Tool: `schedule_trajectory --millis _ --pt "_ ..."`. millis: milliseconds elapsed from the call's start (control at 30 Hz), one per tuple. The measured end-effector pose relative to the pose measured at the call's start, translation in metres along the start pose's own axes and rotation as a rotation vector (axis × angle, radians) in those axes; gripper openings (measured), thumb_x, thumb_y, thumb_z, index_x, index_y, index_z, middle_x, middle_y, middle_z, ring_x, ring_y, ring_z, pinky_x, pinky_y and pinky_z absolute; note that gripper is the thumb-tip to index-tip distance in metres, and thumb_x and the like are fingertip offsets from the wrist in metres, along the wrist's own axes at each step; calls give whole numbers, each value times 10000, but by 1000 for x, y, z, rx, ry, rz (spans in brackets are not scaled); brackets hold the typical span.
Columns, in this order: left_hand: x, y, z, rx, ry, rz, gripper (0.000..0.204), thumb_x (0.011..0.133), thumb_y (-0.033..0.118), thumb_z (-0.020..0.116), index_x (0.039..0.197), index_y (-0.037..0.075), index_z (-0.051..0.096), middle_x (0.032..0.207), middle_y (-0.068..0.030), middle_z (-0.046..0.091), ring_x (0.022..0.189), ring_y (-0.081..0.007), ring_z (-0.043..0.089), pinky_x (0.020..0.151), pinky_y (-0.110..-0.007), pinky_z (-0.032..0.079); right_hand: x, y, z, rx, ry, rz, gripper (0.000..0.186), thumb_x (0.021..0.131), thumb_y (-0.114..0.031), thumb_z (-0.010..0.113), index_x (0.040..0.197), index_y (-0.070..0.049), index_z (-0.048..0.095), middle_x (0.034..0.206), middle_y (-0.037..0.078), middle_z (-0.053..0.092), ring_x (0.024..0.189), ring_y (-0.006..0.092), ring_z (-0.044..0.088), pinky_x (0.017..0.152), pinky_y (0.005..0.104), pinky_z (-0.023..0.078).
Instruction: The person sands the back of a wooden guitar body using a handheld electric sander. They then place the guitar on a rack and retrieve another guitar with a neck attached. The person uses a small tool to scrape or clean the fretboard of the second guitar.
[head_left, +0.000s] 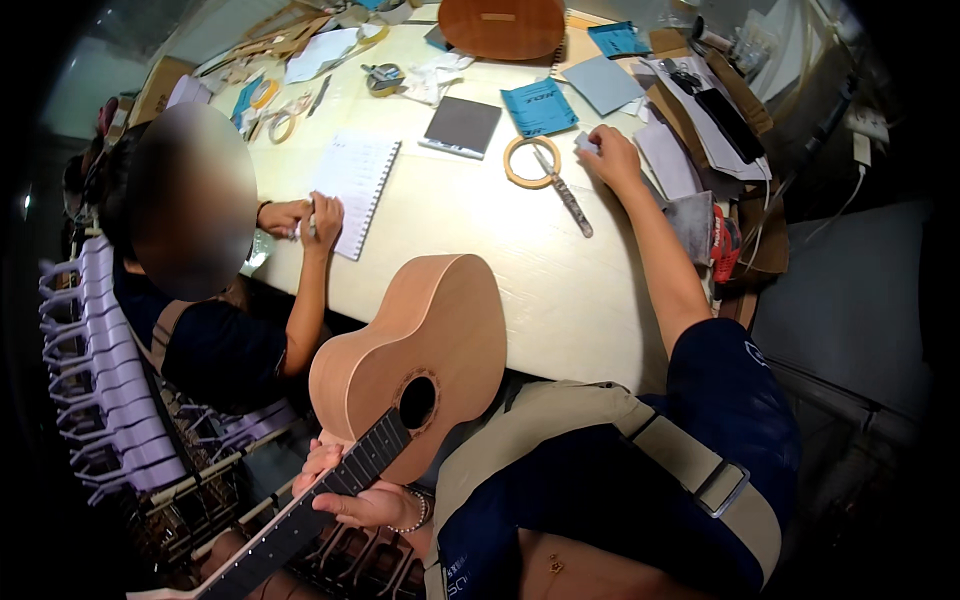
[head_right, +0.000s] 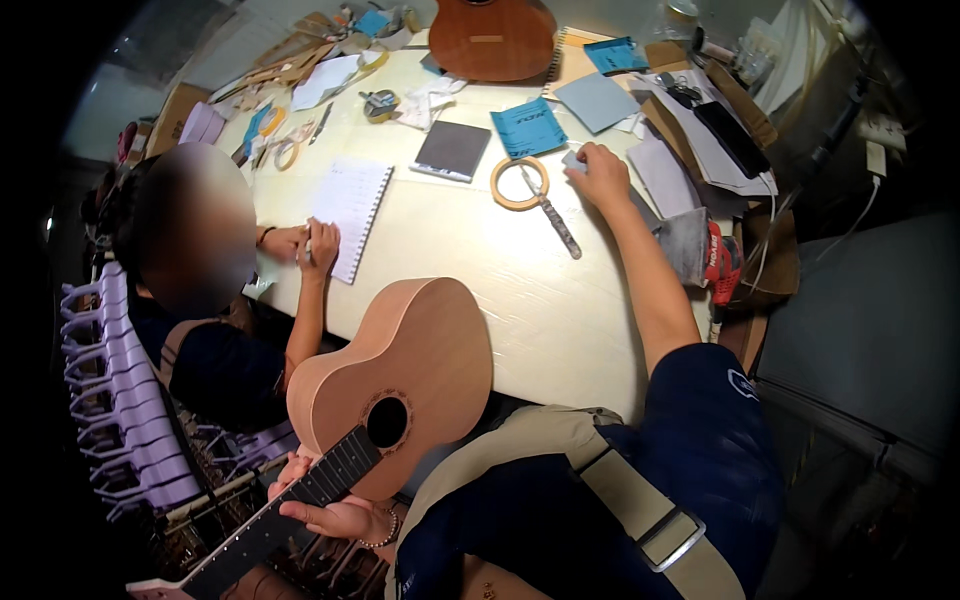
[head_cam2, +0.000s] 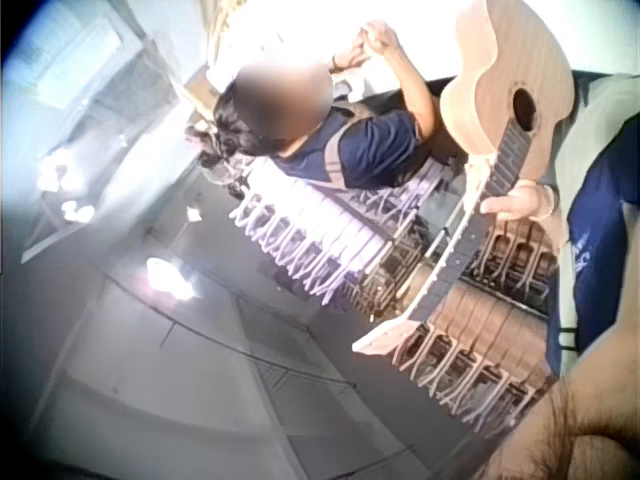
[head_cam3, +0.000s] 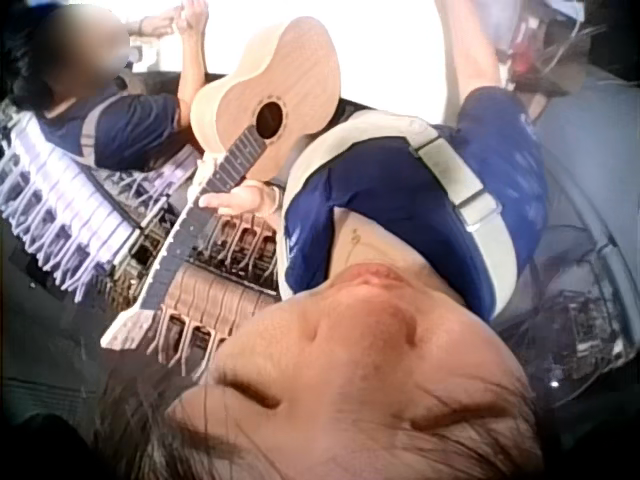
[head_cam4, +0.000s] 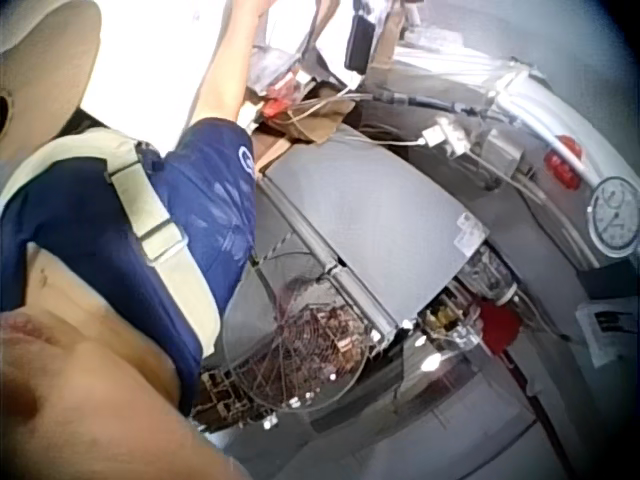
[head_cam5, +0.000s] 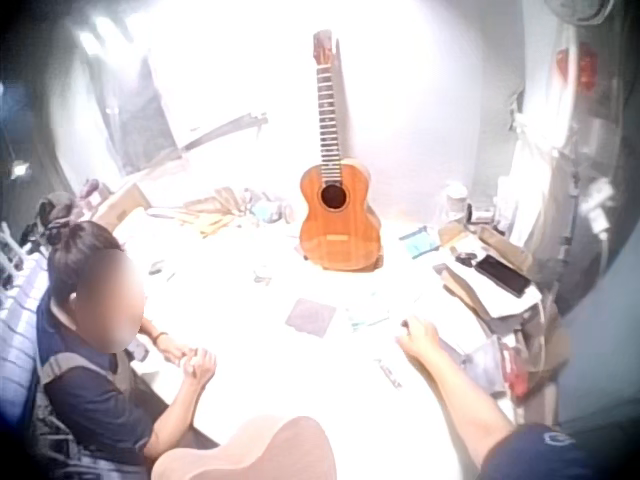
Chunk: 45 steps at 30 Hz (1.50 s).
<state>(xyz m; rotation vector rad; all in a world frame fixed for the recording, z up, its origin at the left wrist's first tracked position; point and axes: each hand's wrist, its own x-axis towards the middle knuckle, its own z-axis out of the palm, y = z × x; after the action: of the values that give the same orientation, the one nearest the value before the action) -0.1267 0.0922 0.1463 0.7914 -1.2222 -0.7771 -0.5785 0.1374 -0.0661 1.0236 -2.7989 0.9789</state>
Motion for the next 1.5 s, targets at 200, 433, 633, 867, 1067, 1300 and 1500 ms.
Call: schedule_trajectory --millis 200,433,633,867,1067,1300,1500 --pt "1 -1 -8 -57 -55 0 377 936 431 329 931 64 414 793 -46 489 800 -160 457 893 -373 344 -57 -70 -12 1201 -186 308 239 827 -156 618 978 8 530 901 70 579 749 138 614 597 232 506" --pt "7 -6 24 -99 -269 133 348 930 389 382 944 43 427 756 -103 538 715 -182 516 844 -386 407 -138 -179 -67 1364 -461 -85 282 841 -93 551 1097 13 499 1028 120 560 750 130 562 603 248 475" --pt "15 3 30 -272 -322 137 300 937 364 368 975 72 428 733 -87 538 733 -184 546 915 -414 395 -154 -239 -101 1108 -423 -616 425 733 3 671 1130 -43 527 1138 109 506 882 99 520 650 185 412" --pt "14 5 39 -428 -335 150 317 915 379 432 939 64 402 663 -82 504 606 -168 512 564 -284 451 -162 -265 -100 1233 -418 -556 369 700 26 696 1034 -31 551 971 58 513 796 101 529 670 221 440" --pt "12 5 42 -456 -283 152 318 909 364 454 924 56 376 646 -87 490 571 -154 487 541 -290 452 -158 -273 -109 1111 -348 -613 300 712 35 681 989 -17 579 853 45 570 725 92 559 628 212 445" --pt "11 7 46 -428 -255 144 329 905 379 455 899 69 346 649 -91 510 568 -174 503 541 -292 463 -156 -284 -113 1090 -263 -588 301 720 48 658 1006 -17 591 867 89 633 712 139 653 581 216 507" --pt "13 5 46 -408 -265 149 295 932 380 387 948 86 384 639 -60 478 596 -152 476 562 -275 435 -155 -289 -105 1196 -384 -427 216 730 33 658 939 4 608 799 77 641 717 114 647 604 190 506"
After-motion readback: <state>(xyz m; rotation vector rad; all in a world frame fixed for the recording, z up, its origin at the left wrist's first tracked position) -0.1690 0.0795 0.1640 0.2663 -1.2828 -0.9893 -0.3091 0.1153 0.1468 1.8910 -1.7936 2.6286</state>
